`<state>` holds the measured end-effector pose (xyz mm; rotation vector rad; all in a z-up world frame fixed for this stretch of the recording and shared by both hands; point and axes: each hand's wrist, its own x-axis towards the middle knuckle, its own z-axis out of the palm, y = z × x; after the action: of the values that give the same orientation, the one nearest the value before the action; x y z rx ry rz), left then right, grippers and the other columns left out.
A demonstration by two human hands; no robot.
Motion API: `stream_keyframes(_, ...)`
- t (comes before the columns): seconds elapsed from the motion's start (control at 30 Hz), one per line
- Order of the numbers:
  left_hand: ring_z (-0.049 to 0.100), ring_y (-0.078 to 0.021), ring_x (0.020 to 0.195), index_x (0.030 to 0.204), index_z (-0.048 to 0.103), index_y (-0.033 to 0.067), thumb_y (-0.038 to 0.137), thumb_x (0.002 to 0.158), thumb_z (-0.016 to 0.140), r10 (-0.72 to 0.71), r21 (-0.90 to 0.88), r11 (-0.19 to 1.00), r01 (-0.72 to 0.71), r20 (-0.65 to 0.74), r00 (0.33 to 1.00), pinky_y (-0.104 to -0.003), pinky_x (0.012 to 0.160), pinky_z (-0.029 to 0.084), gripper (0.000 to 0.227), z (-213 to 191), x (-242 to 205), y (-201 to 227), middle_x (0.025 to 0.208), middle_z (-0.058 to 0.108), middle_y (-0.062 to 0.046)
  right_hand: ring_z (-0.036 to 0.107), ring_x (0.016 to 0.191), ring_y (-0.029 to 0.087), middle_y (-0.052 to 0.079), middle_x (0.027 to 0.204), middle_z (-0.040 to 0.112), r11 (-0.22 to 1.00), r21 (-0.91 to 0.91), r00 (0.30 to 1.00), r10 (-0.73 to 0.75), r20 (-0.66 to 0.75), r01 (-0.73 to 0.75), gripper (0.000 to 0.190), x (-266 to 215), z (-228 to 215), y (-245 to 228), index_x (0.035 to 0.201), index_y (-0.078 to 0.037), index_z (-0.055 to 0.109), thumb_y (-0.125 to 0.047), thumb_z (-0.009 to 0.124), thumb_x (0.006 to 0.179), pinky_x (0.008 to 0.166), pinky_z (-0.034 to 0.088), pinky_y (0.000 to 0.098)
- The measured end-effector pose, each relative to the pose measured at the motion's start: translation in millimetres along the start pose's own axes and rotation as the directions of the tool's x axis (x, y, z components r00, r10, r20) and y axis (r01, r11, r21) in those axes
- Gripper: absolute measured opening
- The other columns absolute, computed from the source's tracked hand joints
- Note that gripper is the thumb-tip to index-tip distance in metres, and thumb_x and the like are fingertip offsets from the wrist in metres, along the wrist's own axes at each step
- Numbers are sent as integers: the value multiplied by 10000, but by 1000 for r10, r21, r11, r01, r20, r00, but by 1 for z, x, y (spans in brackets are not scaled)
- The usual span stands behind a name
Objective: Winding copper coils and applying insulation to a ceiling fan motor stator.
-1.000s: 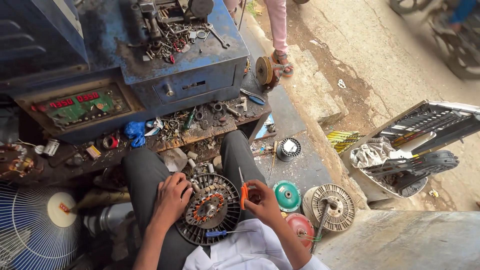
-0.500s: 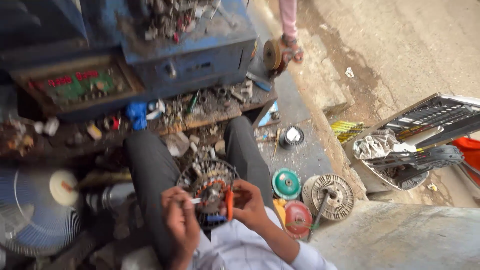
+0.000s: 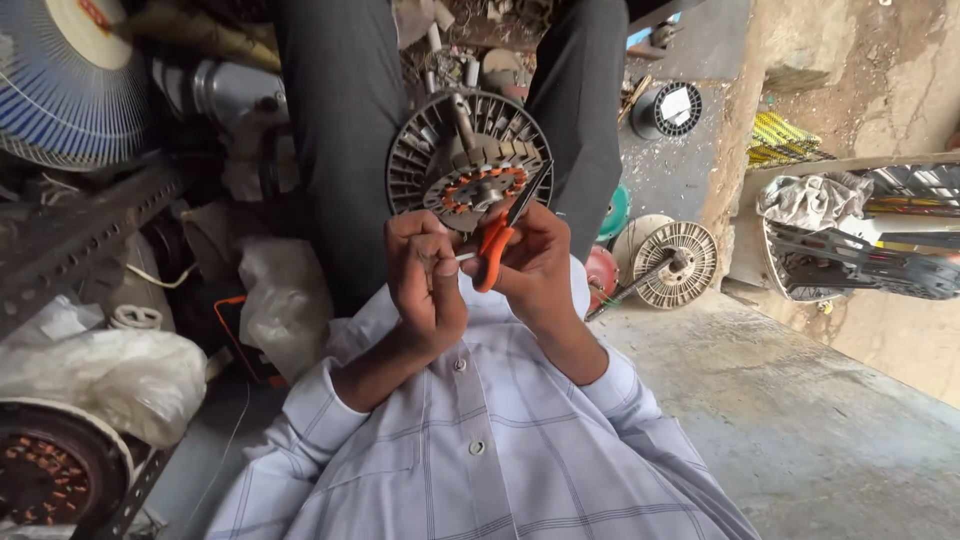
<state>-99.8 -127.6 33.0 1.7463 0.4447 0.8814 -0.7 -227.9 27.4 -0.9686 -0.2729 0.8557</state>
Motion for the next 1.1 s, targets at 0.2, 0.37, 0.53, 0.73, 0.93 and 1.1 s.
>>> stream_keyframes(0.2, 600, -231, 976, 1012, 517, 17, 144, 1113, 503, 27, -23, 999, -24, 154, 988, -332, 841, 502, 163, -17, 17, 0, 1106, 583, -145, 704, 899, 134, 81, 975, 699, 999, 35, 996, -33, -82, 36, 471, -2, -13, 5, 1164, 22, 614, 65, 890, 784, 816, 591, 273)
stream_keyframes(0.37, 655, -254, 782, 961, 628, -7, 91, 1032, 595, 108, 113, 979, -169, 419, 902, -391, 700, 506, 126, -36, 28, 2, 895, 645, -111, 734, 905, 128, 97, 975, 734, 940, -339, 999, -17, 50, 33, 361, -1, -17, -29, 1098, 39, 629, 35, 865, 825, 794, 587, 235)
stream_keyframes(0.53, 603, -214, 585, 863, 625, -25, 84, 1011, 575, -164, 37, 985, 166, 467, 869, -354, 561, 459, 190, -32, 11, -10, 741, 605, -97, 667, 685, 45, 55, 826, 732, 856, -515, 976, 74, 204, 43, 251, 6, -11, -49, 1010, 35, 683, 20, 857, 830, 559, 466, 156)
stream_keyframes(0.73, 702, -227, 805, 1001, 622, -23, 107, 1083, 525, -15, -16, 1000, 20, 260, 966, -336, 724, 560, 182, -28, 25, 5, 917, 680, -114, 644, 670, 38, -5, 782, 716, 850, -524, 960, 183, 212, -47, 429, -14, -22, -46, 1112, 28, 700, -73, 876, 734, 581, 452, 195)
stream_keyframes(0.93, 706, -232, 777, 978, 625, -23, 95, 1046, 563, -46, 78, 997, 27, 250, 967, -332, 698, 561, 150, -20, 16, 3, 891, 683, -127, 490, 582, 35, -5, 708, 658, 778, -628, 956, 197, 219, -17, 590, -26, -25, -43, 1189, 24, 754, -161, 946, 663, 521, 336, 197)
stream_keyframes(1.1, 704, -249, 795, 996, 617, -35, 77, 1047, 570, -45, 131, 991, 16, 220, 974, -346, 720, 562, 132, -21, 18, 8, 913, 681, -139, 505, 585, 31, 13, 746, 697, 737, -676, 962, 175, 208, 12, 567, -24, -23, -48, 1165, 34, 751, -163, 949, 671, 530, 396, 197)
